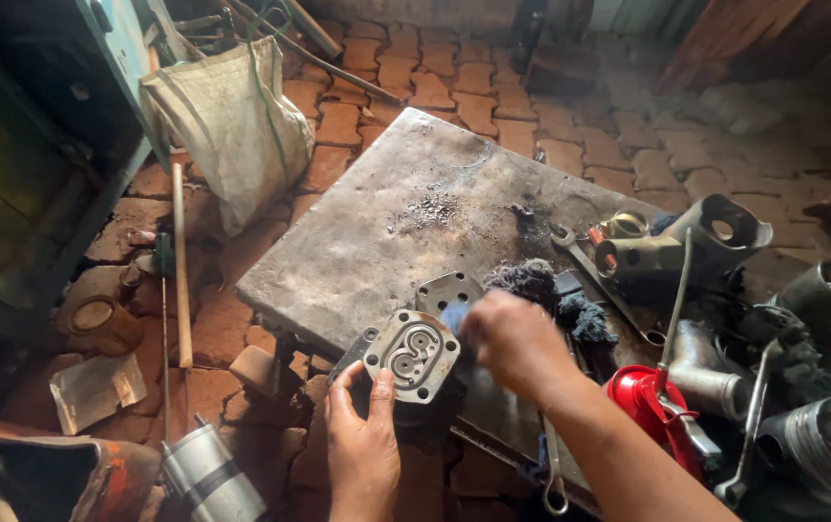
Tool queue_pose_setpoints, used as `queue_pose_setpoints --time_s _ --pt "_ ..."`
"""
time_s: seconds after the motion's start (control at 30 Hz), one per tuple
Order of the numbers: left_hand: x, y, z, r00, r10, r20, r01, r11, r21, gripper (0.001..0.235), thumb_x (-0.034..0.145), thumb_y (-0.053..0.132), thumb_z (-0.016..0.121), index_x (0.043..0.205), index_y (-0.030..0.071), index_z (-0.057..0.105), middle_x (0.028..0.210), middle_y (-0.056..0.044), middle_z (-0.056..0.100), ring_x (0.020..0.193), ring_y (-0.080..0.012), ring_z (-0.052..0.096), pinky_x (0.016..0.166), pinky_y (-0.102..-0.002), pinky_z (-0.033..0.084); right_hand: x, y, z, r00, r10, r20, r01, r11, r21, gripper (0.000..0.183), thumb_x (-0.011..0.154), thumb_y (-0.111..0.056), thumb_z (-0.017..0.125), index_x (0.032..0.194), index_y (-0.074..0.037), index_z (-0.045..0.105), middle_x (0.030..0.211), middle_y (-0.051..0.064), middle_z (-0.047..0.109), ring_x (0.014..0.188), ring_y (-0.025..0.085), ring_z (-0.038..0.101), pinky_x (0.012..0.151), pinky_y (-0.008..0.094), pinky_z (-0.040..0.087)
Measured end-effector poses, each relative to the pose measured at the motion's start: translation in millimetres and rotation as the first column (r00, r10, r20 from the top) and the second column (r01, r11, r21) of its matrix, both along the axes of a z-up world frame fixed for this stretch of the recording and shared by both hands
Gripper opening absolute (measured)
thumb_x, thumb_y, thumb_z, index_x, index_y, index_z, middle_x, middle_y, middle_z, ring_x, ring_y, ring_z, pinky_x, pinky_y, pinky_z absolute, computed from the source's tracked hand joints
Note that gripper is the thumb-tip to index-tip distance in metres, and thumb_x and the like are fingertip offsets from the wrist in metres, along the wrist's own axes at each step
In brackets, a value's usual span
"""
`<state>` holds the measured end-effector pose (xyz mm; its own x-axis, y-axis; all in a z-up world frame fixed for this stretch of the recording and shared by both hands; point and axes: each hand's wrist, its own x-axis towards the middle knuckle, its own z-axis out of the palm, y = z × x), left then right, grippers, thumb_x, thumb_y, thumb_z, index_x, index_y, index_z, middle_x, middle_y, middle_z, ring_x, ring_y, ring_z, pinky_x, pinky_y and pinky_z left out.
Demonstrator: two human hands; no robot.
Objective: The person disassembles and services a small single-cylinder engine head block, removing internal valves, cleaning parts with a cloth, and reassembling components on a metal workbench.
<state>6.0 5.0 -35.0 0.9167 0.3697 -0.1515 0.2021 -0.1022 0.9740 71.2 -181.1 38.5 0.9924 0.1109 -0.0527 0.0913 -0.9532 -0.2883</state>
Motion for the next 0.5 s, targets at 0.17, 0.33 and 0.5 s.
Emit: queue_pose_setpoints --time_s 0.17,0.33,0.5 --pt "-2 4 6 0.999 -0.011 -0.05 0.01 1.0 -0.025 0.05 0.091 0.04 0.068 0.126 0.005 0.061 0.121 -0.012 0.066 0.114 -0.023 0.064 0.098 -0.036 0.048 22 -3 -4 0.973 0.107 0.205 -0.122 0.991 0.062 0.064 0.074 -0.022 0.082 0.131 -0.002 0.062 0.137 0.019 0.059 0.121 0.039 0.057 0.098 0.043 0.044" --pt "-3 6 0 0.999 -0.021 -0.043 0.023 0.998 0.051 0.049 0.09 0.039 0.069 0.125 0.006 0.063 0.125 -0.013 0.064 0.117 -0.0245 0.061 0.1 -0.037 0.046 24 -2 -39 0.965 0.161 0.206 -0.156 0.987 -0.043 0.067 0.071 -0.021 0.083 0.131 -0.001 0.062 0.14 0.021 0.056 0.127 0.039 0.054 0.101 0.044 0.044" --pt "1 5 3 1.0 -0.013 -0.021 0.012 0.999 -0.037 0.048 0.09 0.039 0.07 0.123 0.005 0.065 0.123 -0.014 0.065 0.117 -0.0238 0.062 0.1 -0.036 0.046 14 10 -41 0.971 0.084 0.222 -0.06 0.992 -0.113 0.022 0.088 -0.015 0.07 0.108 -0.007 0.071 0.113 0.012 0.068 0.107 0.03 0.067 0.094 0.04 0.054"
